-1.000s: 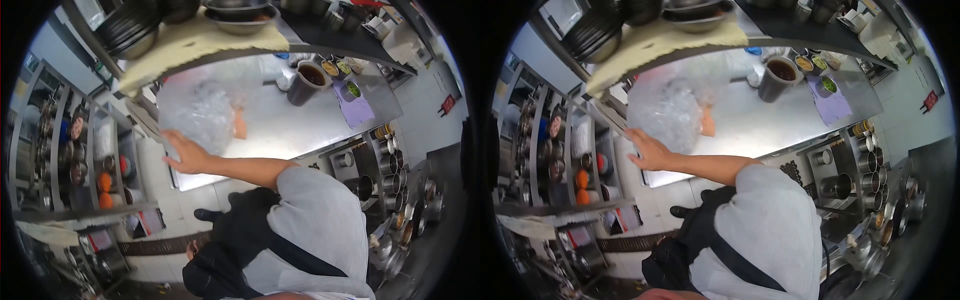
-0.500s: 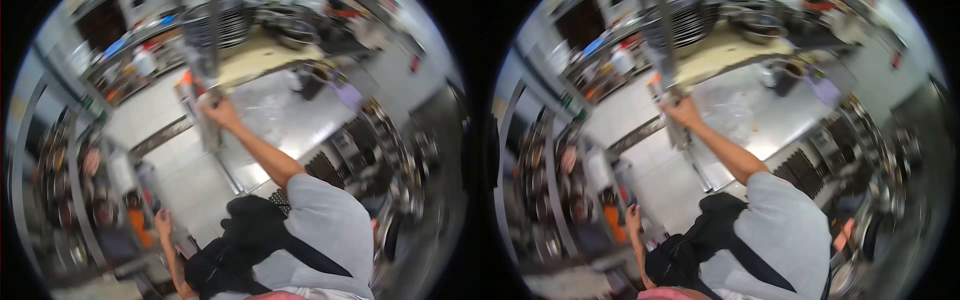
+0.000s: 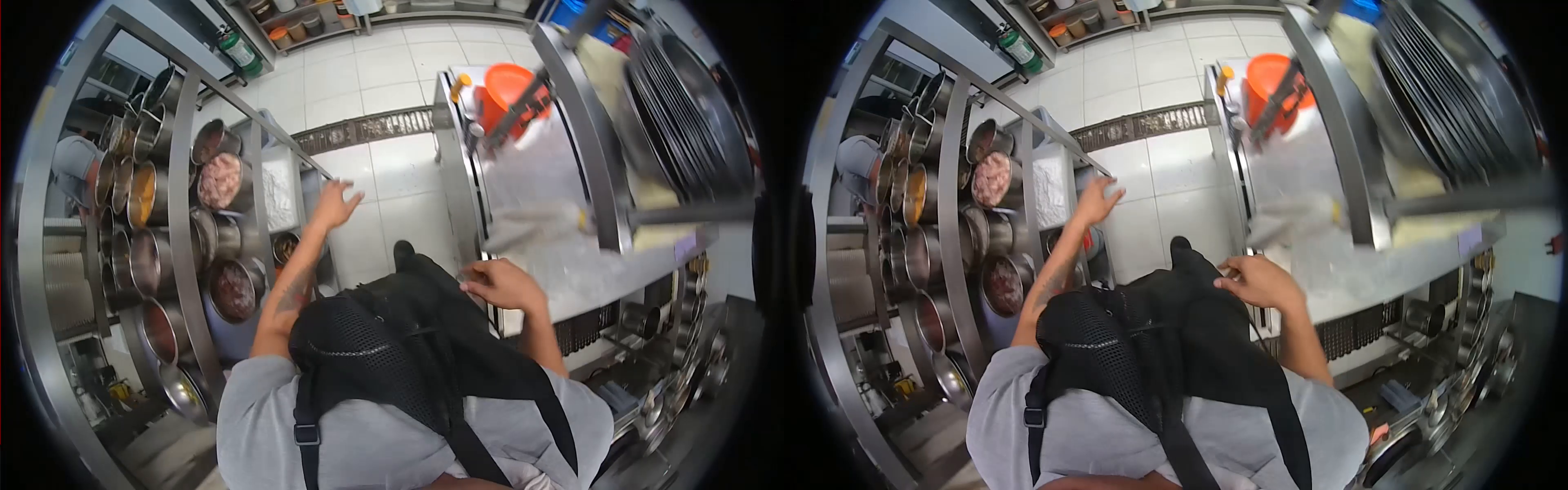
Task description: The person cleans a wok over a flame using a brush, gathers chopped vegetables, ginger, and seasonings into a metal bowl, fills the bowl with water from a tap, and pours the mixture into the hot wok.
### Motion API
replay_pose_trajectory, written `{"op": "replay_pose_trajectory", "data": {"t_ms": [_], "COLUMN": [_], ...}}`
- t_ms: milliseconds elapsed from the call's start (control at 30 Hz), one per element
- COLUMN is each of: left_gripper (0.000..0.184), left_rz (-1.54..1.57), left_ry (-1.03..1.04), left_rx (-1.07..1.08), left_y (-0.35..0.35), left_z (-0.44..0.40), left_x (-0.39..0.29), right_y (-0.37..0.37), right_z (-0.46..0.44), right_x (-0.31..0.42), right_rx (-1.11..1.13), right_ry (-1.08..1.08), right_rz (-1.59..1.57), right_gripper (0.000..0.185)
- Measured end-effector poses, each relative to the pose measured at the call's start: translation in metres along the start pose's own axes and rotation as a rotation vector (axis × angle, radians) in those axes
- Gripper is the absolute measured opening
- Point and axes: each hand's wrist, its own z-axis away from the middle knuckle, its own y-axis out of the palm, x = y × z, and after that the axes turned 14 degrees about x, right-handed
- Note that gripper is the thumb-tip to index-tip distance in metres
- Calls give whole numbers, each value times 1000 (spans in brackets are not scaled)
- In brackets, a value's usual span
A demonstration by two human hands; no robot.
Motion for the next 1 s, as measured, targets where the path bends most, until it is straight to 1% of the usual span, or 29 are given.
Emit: {"op": "replay_pose_trajectory", "data": {"t_ms": [33,67,100,133,167,200,267,300,333,367,433,467,500,533,567,600,633,667,700,733,800,833,867,900,967,1000], "left_gripper": [58,60,64,65,66,66,64,64,60,56,54,52,55,56,59,59,60,61,55,55,55,54,54,55,54,55], "left_rz": [7,15,-51,-101,41,126,104,121,185,248,-39,376,335,91,64,112,271,155,108,158,199,185,171,154,16,19], "left_ry": [-123,-242,-289,-294,-424,-517,-575,-575,-544,-517,-314,-421,-412,-323,-208,-272,-351,-310,-290,-286,-288,-303,-319,-314,-315,-356], "left_rx": [69,134,176,173,291,291,274,264,265,268,304,57,81,194,238,116,205,156,159,109,31,68,109,89,13,56], "left_y": [10,22,29,67,60,68,66,57,49,39,32,-9,-33,-36,-54,-90,-128,-172,-198,-214,-262,-285,-305,-312,-315,-320], "left_z": [-5,-3,0,-10,-15,-20,-40,-69,-100,-131,-232,-261,-307,-366,-412,-444,-475,-491,-515,-535,-567,-580,-591,-600,-607,-603], "left_x": [27,50,66,122,129,149,171,184,199,217,275,254,260,288,301,290,282,263,266,272,293,303,316,340,395,426], "right_y": [-4,-14,-33,-61,-87,-111,-159,-178,-196,-211,-234,-246,-259,-271,-283,-298,-307,-317,-337,-346,-376,-393,-412,-432,-481,-509], "right_z": [-31,-60,-86,-108,-126,-142,-180,-202,-225,-250,-302,-325,-346,-360,-375,-391,-408,-420,-433,-451,-490,-511,-533,-558,-615,-648], "right_x": [-4,-5,0,15,35,55,86,97,106,113,113,112,113,118,122,127,117,110,127,114,115,115,116,116,122,128], "right_rx": [4,-135,-283,-307,-299,-277,-262,-272,-275,-274,-263,-266,-219,-226,-213,-194,-203,-248,-249,-328,-398,-396,-351,-301,-254,-217], "right_ry": [-7,23,47,30,-24,-71,-113,-149,-181,-153,-138,-122,-30,15,33,50,65,54,144,159,152,128,182,238,200,175], "right_rz": [7,32,65,96,36,-31,19,60,97,107,102,90,150,154,161,100,-73,-127,-172,-118,-225,-214,-165,-114,-51,2], "right_gripper": [38,42,45,45,48,52,55,54,54,54,53,53,54,54,54,55,52,49,47,46,47,47,48,49,50,51]}}
